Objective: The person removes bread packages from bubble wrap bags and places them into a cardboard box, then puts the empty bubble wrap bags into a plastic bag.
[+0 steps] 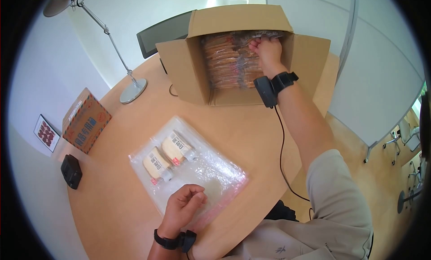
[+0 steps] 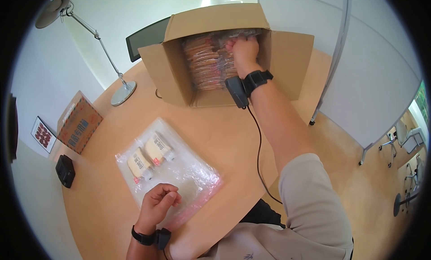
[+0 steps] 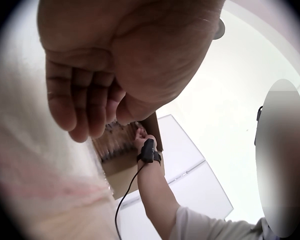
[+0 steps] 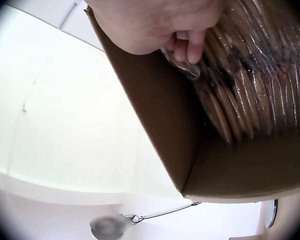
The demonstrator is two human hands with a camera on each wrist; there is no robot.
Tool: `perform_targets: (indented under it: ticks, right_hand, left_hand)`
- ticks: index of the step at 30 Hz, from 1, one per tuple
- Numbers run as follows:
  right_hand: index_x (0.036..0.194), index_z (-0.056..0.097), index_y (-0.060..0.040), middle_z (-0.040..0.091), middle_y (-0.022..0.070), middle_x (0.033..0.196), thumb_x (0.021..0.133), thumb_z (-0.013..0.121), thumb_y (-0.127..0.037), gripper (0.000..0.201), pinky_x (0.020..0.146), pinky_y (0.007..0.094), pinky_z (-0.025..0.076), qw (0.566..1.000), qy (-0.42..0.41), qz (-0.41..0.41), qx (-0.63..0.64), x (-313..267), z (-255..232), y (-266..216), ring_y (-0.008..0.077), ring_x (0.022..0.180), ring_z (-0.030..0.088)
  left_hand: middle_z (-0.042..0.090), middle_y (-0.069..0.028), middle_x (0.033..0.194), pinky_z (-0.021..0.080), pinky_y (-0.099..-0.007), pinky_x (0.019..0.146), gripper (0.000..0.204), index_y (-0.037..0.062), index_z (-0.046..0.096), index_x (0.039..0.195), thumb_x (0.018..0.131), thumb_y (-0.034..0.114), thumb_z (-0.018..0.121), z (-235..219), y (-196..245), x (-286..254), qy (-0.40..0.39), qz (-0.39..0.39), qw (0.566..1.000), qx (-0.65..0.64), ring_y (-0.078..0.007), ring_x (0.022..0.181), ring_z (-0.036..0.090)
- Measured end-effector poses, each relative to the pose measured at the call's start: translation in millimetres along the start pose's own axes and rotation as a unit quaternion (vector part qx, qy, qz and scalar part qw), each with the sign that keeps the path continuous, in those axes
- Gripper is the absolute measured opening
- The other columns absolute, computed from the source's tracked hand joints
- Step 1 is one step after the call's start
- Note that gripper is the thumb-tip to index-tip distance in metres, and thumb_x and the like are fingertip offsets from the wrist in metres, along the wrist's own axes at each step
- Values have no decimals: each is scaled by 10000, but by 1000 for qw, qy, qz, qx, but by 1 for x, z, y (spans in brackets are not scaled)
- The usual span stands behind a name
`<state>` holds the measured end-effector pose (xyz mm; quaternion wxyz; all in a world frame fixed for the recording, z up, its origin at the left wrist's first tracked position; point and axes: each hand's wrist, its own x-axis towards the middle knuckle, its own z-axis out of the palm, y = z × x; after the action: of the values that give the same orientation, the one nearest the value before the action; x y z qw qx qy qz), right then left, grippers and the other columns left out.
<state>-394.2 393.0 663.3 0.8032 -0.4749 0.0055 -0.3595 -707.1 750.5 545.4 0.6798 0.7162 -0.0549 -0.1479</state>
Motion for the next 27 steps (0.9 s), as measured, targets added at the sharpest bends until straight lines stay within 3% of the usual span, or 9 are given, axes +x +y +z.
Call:
perform_targets:
  ticks: [8, 16, 19, 20, 22, 23, 24, 25, 27]
  right_hand:
    - [1071, 498, 57, 605, 149, 955, 1024, 497, -78, 143, 722, 368, 616, 998, -1, -49, -30, -17, -8, 17, 231, 795, 652]
    - [1139, 492, 95, 625, 206, 1032, 993, 465, 4, 174, 796, 395, 637, 998, 7, 31, 50, 9, 11, 12, 283, 855, 680]
    - [1199, 481, 105, 608, 222, 1107, 971, 423, 48, 242, 818, 427, 638, 998, -9, 54, 4, 13, 17, 2, 308, 877, 676]
    - [1199, 481, 105, 608, 222, 1107, 971, 423, 48, 242, 818, 427, 638, 998, -7, 55, 4, 60, -19, 30, 308, 877, 676]
    - [1224, 476, 103, 582, 220, 1162, 963, 404, 69, 273, 834, 456, 635, 938, -121, -192, -262, 133, -36, 103, 322, 903, 667]
    - [1224, 476, 103, 582, 220, 1162, 963, 404, 69, 273, 834, 456, 635, 938, -121, -188, -263, 110, -51, 60, 322, 903, 667]
    - [1230, 476, 99, 575, 213, 1175, 963, 410, 72, 277, 846, 466, 633, 992, -31, -44, -117, 71, -34, 24, 324, 913, 662]
    - [1236, 476, 95, 568, 207, 1188, 963, 415, 75, 281, 858, 475, 632, 992, 65, 103, 33, 22, 7, -6, 326, 924, 657]
    - [1244, 475, 94, 574, 199, 1166, 965, 422, 75, 285, 874, 475, 632, 990, 82, 115, 4, 15, 8, -9, 322, 927, 653]
  left_hand:
    - [693, -36, 970, 527, -242, 798, 187, -26, 636, 1159, 1003, 75, 626, 0, -2, 1, 2, -19, 1000, 4, -89, 895, 648]
    - [690, -28, 954, 514, -235, 777, 192, -42, 647, 1140, 984, 69, 650, 0, -6, 1, -1, -2, 999, 40, -75, 877, 633]
    - [692, -29, 944, 515, -237, 767, 192, -44, 652, 1132, 979, 71, 654, -1, -8, 2, -2, 0, 999, 51, -78, 865, 632]
    - [693, -32, 938, 515, -237, 763, 191, -44, 654, 1128, 976, 71, 656, -1, -9, 2, -1, 0, 999, 54, -79, 859, 632]
    - [691, -34, 933, 514, -236, 762, 191, -43, 655, 1128, 973, 67, 655, -1, -10, 2, 0, -1, 998, 64, -80, 855, 633]
    - [690, -37, 928, 514, -236, 761, 190, -43, 655, 1128, 970, 64, 654, -2, -11, 2, 2, 1, 997, 71, -81, 851, 633]
    - [690, -37, 928, 514, -236, 761, 190, -43, 655, 1128, 970, 64, 654, -2, -10, 1, 2, -3, 998, 68, -81, 851, 633]
    - [689, -39, 925, 513, -235, 757, 191, -42, 655, 1128, 967, 60, 654, -2, -10, 1, 5, -8, 998, 68, -82, 851, 632]
    - [687, -41, 921, 512, -234, 752, 193, -42, 656, 1129, 963, 57, 654, 0, -11, 1, 6, -19, 998, 64, -82, 851, 631]
